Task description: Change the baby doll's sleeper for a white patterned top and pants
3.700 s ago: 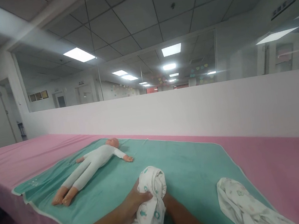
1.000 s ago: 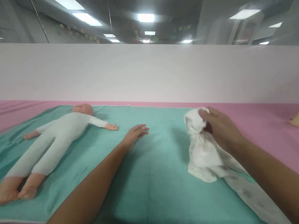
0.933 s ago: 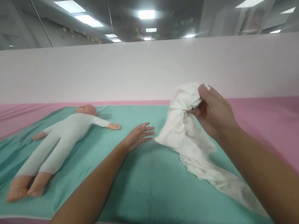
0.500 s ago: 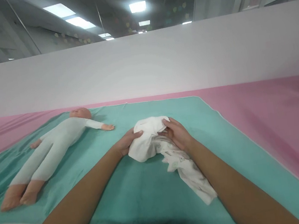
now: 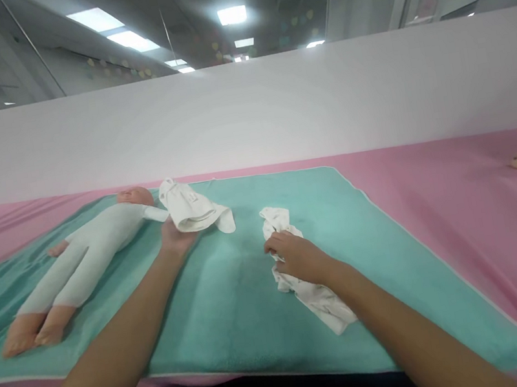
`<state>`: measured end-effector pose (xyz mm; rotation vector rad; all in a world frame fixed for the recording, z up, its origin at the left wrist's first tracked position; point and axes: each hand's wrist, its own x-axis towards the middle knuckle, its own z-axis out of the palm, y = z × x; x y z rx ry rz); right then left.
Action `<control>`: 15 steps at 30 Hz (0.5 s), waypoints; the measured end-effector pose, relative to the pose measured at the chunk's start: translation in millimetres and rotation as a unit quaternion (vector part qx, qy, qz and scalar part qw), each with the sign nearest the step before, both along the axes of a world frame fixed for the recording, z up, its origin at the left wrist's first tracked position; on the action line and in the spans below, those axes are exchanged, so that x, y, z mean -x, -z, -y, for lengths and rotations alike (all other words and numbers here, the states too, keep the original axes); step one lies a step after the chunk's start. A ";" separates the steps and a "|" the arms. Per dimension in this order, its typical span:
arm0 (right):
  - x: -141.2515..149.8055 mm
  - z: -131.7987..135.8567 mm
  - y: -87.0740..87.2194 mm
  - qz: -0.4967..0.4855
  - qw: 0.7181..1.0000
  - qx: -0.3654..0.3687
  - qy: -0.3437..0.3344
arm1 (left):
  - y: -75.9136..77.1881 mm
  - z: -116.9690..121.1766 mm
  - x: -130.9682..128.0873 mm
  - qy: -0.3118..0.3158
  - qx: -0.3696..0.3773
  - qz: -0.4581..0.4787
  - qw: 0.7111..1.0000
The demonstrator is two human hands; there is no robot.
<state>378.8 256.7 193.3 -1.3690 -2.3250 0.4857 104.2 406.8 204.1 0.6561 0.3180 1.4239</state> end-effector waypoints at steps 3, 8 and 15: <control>-10.8 14.1 -6.9 0.050 0.999 -0.007 0.010 | -2.2 7.6 -2.7 0.043 -0.028 0.013 0.999; -73.3 18.2 -24.7 0.173 0.975 -0.077 0.114 | -10.4 20.4 -7.1 0.084 -0.061 0.000 0.995; -189.5 15.9 -16.4 0.047 0.927 -0.035 0.370 | -11.6 18.7 -5.2 0.070 -0.077 -0.024 0.994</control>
